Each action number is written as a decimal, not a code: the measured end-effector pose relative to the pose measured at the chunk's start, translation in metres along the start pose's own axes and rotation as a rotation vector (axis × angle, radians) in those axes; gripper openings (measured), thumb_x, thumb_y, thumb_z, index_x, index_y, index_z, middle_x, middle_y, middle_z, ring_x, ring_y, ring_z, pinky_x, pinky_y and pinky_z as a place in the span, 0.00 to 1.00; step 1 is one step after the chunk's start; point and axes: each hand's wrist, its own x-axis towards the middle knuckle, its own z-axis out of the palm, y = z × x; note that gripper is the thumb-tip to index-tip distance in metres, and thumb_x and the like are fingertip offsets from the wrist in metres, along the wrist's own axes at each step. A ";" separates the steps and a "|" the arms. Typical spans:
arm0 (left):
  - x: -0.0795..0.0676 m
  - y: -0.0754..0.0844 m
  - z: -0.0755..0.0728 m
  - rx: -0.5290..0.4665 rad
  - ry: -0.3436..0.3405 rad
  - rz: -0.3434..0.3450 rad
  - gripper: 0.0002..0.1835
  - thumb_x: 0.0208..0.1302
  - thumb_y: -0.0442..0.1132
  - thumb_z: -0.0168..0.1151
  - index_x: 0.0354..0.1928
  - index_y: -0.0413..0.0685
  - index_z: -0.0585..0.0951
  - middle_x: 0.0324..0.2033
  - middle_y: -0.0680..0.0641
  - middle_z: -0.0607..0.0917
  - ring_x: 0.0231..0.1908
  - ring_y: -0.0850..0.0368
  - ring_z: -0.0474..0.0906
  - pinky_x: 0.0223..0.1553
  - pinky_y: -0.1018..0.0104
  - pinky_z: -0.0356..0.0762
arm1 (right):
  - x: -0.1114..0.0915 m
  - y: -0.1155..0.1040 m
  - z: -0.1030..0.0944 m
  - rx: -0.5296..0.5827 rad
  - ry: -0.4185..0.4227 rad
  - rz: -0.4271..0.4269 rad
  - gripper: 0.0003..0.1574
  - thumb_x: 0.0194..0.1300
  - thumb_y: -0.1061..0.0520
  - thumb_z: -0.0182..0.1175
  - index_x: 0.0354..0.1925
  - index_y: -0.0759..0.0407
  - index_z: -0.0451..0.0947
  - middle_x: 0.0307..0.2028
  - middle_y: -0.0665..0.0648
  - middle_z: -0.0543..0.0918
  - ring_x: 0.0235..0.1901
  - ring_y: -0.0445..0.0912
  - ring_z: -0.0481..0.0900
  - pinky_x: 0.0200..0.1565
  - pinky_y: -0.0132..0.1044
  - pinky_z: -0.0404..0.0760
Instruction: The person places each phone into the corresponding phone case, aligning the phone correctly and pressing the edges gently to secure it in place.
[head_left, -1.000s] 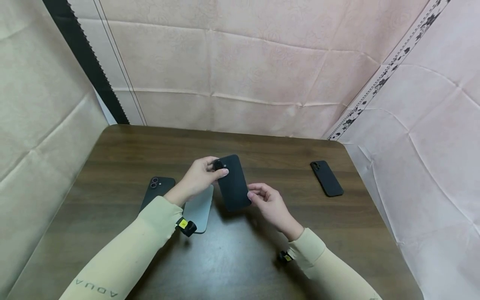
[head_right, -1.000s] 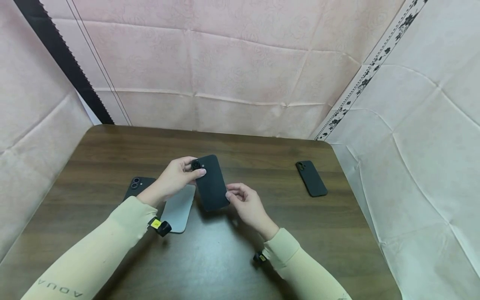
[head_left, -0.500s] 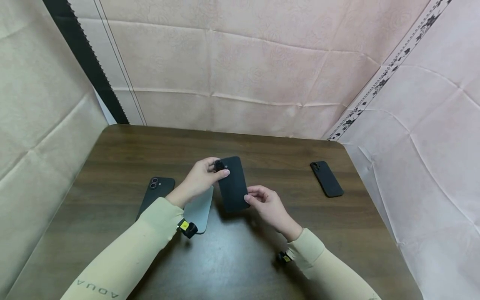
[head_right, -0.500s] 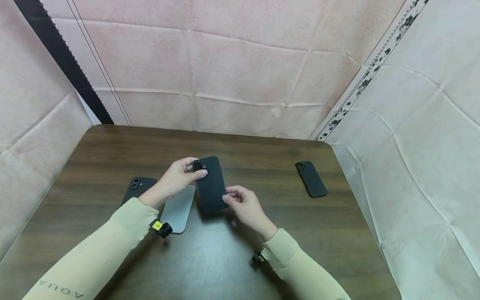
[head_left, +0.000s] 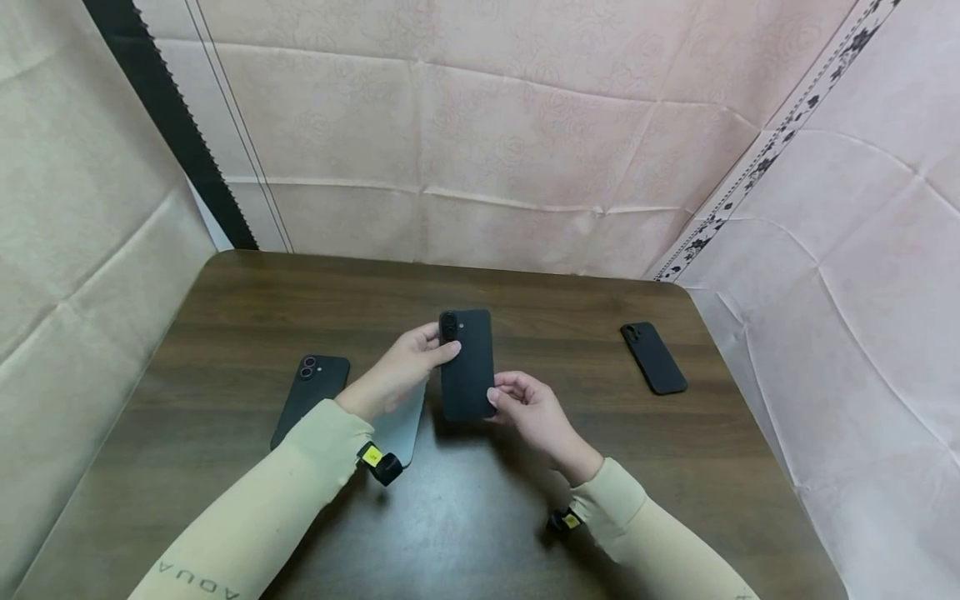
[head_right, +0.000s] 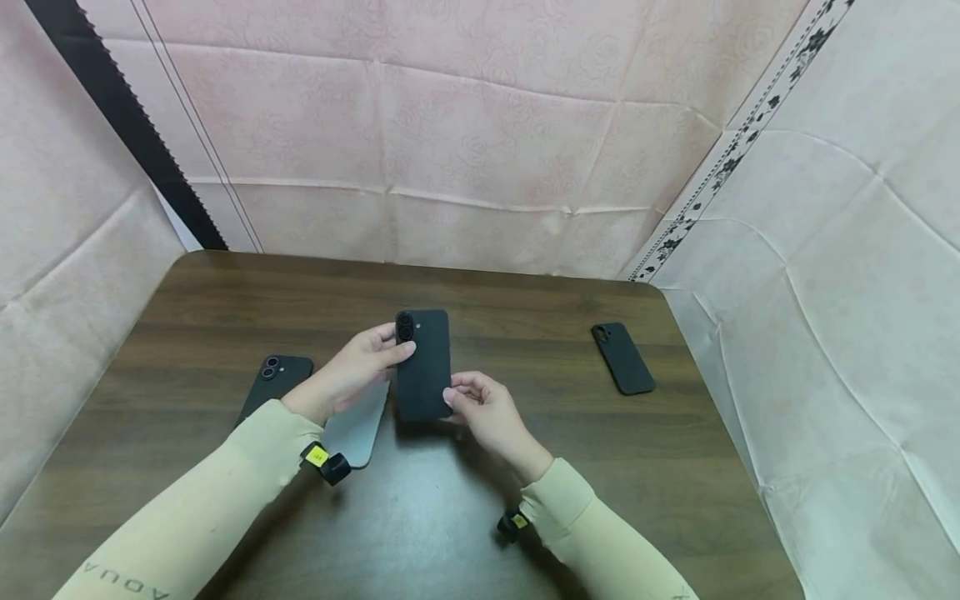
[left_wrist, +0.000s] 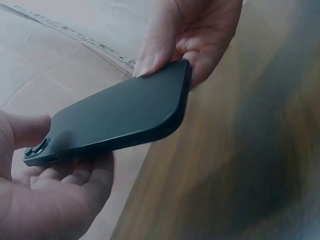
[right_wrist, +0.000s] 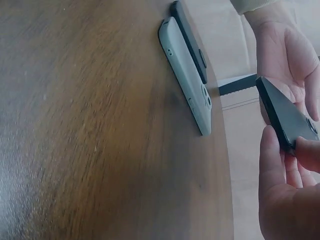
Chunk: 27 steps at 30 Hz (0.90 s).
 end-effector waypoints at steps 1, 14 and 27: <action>0.000 -0.001 0.001 -0.019 -0.017 -0.009 0.26 0.73 0.41 0.54 0.69 0.47 0.65 0.61 0.46 0.76 0.63 0.54 0.68 0.68 0.49 0.54 | 0.000 0.000 0.000 0.012 0.005 0.008 0.15 0.68 0.60 0.60 0.50 0.67 0.75 0.41 0.64 0.82 0.38 0.51 0.83 0.44 0.48 0.82; 0.001 -0.007 0.002 -0.035 -0.007 -0.007 0.22 0.75 0.38 0.49 0.68 0.47 0.65 0.58 0.47 0.79 0.61 0.55 0.71 0.66 0.50 0.58 | 0.002 0.000 0.007 0.081 0.083 0.073 0.15 0.66 0.59 0.63 0.47 0.68 0.75 0.38 0.64 0.83 0.35 0.51 0.84 0.45 0.49 0.81; 0.001 -0.007 0.003 -0.127 0.028 0.003 0.21 0.76 0.39 0.47 0.68 0.51 0.66 0.60 0.48 0.77 0.57 0.54 0.75 0.56 0.56 0.73 | 0.003 0.003 0.012 0.111 0.078 0.057 0.18 0.62 0.61 0.66 0.46 0.68 0.72 0.37 0.63 0.80 0.36 0.52 0.82 0.50 0.56 0.77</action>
